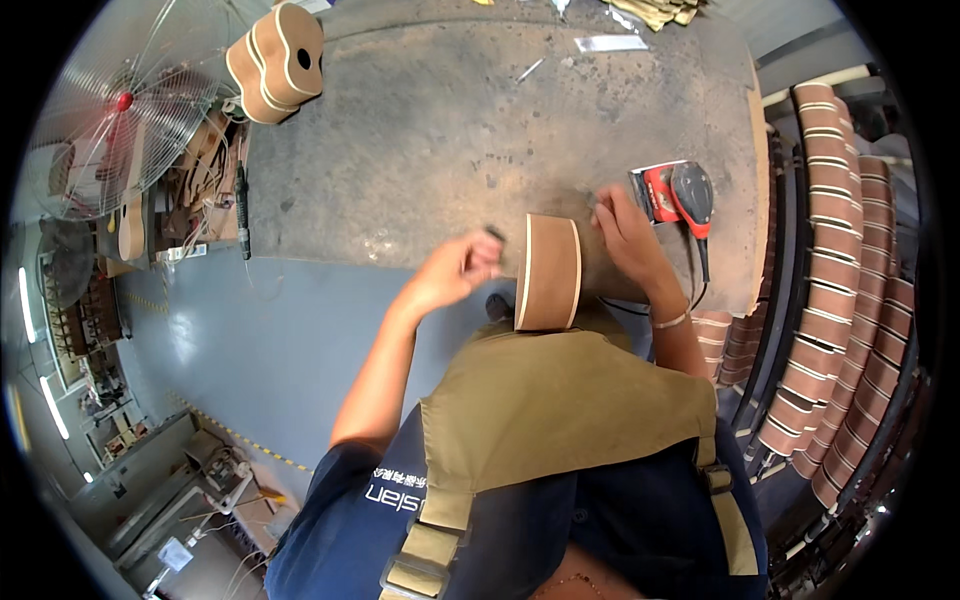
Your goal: The person uses a hand file and a piece of sandpaper to smooth the edges of a wooden ukulele body. They move the file along the soundhole and the outer curves, occasionally turning the object to work on different sections.
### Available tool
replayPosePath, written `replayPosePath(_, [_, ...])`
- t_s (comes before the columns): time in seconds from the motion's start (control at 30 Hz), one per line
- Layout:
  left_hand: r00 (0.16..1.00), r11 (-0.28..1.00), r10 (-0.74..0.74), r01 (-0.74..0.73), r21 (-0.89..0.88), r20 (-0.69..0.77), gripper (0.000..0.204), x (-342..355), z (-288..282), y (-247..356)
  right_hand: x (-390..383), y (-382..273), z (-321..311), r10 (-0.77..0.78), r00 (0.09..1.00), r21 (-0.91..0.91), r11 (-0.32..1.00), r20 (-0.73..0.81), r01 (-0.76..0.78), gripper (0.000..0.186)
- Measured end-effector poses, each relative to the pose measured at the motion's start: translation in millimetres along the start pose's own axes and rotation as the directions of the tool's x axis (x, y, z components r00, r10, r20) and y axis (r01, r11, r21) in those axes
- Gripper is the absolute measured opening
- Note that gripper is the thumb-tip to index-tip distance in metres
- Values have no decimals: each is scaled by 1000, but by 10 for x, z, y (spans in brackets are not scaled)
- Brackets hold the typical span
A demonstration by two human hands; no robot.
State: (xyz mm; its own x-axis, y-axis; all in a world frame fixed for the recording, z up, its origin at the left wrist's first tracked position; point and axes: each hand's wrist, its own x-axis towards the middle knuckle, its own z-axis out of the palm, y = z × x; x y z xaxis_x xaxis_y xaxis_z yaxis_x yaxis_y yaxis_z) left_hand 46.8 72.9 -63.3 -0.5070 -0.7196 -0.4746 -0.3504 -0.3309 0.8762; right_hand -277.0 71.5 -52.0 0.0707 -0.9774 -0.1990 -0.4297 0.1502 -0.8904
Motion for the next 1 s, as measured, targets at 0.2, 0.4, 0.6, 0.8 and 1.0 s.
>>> replayPosePath(0.2, [952, 951, 239, -190, 243, -191, 29, 573, -35, 849, 476, -398, 155, -159, 974, -62, 983, 160, 170, 10])
replayPosePath(0.4, [982, 936, 163, -123, 331, -98, 7, 899, -111, 787, 589, -227, 247, -123, 978, 224, 971, 170, 83, 11])
replayPosePath(0.6, [996, 943, 77, -54, 329, -56, 5, 1095, -174, 583, 670, 112, 215, 64, 979, 95, 992, 194, -83, 14])
replayPosePath(0.8, [991, 996, -46, 36, 82, 126, 15, 1246, -183, 224, 746, 511, 292, 65, 939, 138, 983, 337, -118, 13])
replayPosePath(1.0, [988, 948, 130, -149, 280, 85, 23, 804, -156, 731, 381, -205, 56, -30, 980, 116, 993, 195, 7, 9])
